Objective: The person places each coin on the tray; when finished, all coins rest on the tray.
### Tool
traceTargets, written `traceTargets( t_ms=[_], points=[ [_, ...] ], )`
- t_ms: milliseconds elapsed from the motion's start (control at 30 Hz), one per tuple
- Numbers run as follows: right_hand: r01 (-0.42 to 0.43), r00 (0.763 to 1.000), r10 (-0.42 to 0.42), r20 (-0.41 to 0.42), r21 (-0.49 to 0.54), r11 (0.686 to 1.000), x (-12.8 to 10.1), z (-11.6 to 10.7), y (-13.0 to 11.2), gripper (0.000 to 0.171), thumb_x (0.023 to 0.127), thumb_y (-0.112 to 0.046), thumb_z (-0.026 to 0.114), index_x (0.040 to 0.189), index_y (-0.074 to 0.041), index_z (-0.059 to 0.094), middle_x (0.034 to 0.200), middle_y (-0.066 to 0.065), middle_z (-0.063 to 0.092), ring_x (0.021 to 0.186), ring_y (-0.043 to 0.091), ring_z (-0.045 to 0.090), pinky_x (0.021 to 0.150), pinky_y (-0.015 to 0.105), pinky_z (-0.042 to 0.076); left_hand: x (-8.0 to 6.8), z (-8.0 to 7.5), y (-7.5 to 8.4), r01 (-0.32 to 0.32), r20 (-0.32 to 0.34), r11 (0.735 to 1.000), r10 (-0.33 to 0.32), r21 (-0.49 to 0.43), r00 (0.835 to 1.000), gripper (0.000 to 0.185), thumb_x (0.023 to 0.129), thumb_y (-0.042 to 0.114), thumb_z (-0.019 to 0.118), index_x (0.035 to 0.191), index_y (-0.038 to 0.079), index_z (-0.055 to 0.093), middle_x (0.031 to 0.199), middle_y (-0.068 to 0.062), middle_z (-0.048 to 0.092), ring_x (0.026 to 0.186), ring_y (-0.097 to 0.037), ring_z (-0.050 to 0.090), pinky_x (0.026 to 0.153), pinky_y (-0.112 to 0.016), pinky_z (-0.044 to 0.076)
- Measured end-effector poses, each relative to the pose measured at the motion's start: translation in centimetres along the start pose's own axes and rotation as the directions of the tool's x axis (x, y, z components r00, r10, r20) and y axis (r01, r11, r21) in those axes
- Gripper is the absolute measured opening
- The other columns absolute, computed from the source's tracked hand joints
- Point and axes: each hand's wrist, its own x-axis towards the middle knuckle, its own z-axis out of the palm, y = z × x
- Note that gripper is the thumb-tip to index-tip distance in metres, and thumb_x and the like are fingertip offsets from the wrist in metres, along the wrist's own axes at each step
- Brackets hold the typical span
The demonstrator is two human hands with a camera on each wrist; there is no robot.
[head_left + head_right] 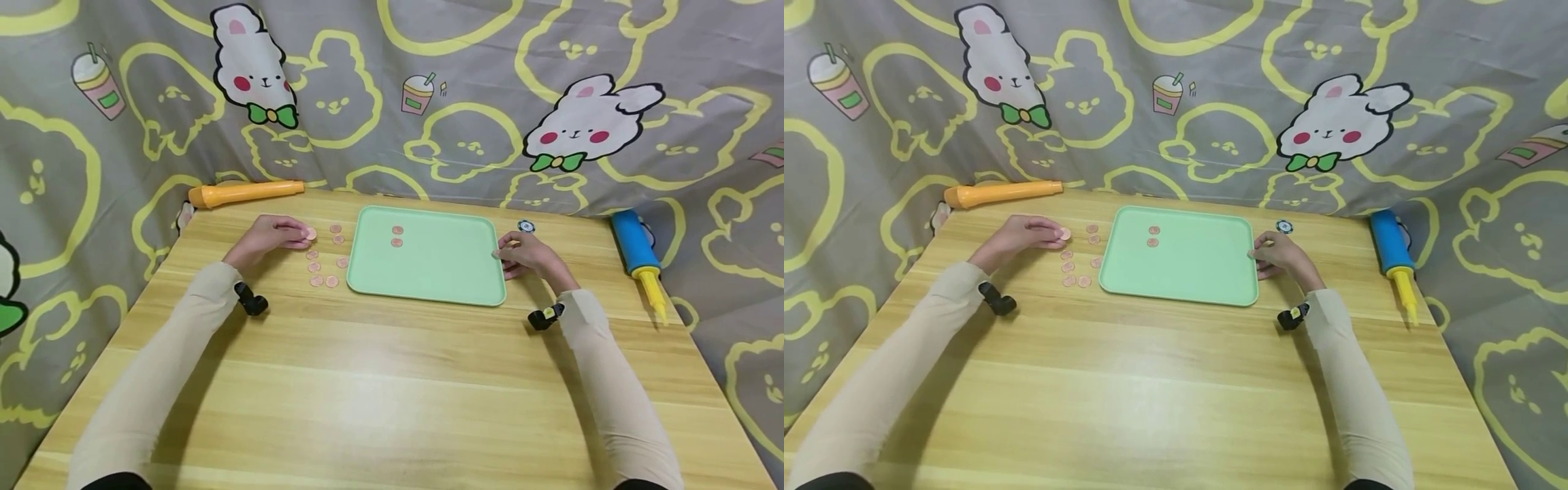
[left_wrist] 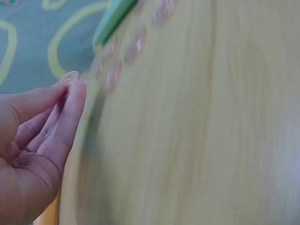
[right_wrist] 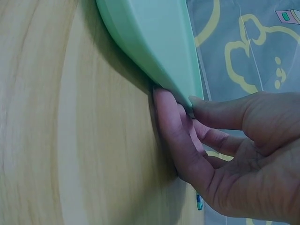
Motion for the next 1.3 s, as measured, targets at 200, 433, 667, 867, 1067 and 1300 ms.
traceTargets(
  t_ms=[200,433,667,867,1067,1300],
  points=[
    [-0.011,1.0,0.011,0.001,0.0,1.0,-0.3,0.1,0.0,0.035,0.107,-0.011,0.06,0.133,0.006,0.043,0.092,0.008,0.058,0.076,0.016,0.064,0.071,0.034,0.065,0.7,2.7,1.6,-0.001,-0.006,0.999,0.001,0.045,1.0,0.041,0.102,0.014,0.07,0.136,-0.008,0.06,0.113,-0.013,0.078,0.094,-0.017,0.078,0.098,-0.041,0.059],
    [-0.028,1.0,0.028,-0.001,0.011,1.0,-0.2,0.1,0.0,0.036,0.107,-0.01,0.06,0.135,0.005,0.043,0.096,0.01,0.058,0.076,0.016,0.064,0.071,0.034,0.065,1.6,5.9,3.1,0.02,0.026,1.0,-0.021,0.023,0.999,0.04,0.101,0.015,0.072,0.135,-0.004,0.064,0.113,-0.011,0.078,0.096,-0.019,0.078,0.106,-0.047,0.054],
    [-0.024,1.0,0.024,0.0,-0.002,1.0,0.1,0.0,0.0,0.036,0.107,-0.012,0.06,0.135,0.005,0.043,0.094,0.009,0.06,0.077,0.017,0.064,0.071,0.034,0.065,2.1,9.0,3.6,0.046,0.071,0.998,-0.044,-0.036,0.997,0.035,0.101,0.008,0.071,0.132,-0.006,0.065,0.104,-0.004,0.077,0.094,-0.017,0.077,0.103,-0.044,0.056],
    [-0.038,0.999,0.038,0.002,-0.015,0.999,0.5,-0.1,0.1,0.037,0.108,-0.012,0.059,0.136,0.005,0.043,0.094,0.009,0.06,0.077,0.017,0.064,0.071,0.035,0.065,2.3,11.5,3.6,0.056,0.105,0.998,-0.053,-0.028,0.993,0.03,0.101,0.006,0.07,0.128,-0.006,0.067,0.107,-0.009,0.077,0.096,-0.021,0.077,0.104,-0.046,0.055],
    [-0.028,1.0,0.028,-0.004,-0.015,0.999,0.5,-0.1,0.1,0.036,0.107,-0.013,0.06,0.134,0.004,0.043,0.094,0.009,0.059,0.076,0.017,0.064,0.071,0.034,0.065,2.9,13.7,3.5,0.042,0.126,0.999,-0.041,-0.012,0.991,0.028,0.1,0.002,0.07,0.126,-0.008,0.069,0.108,-0.015,0.077,0.095,-0.023,0.078,0.1,-0.043,0.058],
    [-0.008,1.0,0.008,-0.008,-0.014,1.0,0.1,0.0,0.0,0.034,0.107,-0.012,0.061,0.132,0.004,0.044,0.092,0.008,0.059,0.075,0.015,0.064,0.07,0.034,0.065,3.3,15.8,3.3,0.04,0.124,0.998,-0.046,0.051,0.991,0.023,0.098,-0.001,0.071,0.12,-0.009,0.071,0.117,-0.021,0.075,0.081,-0.014,0.077,0.086,-0.034,0.063]
  ],
)
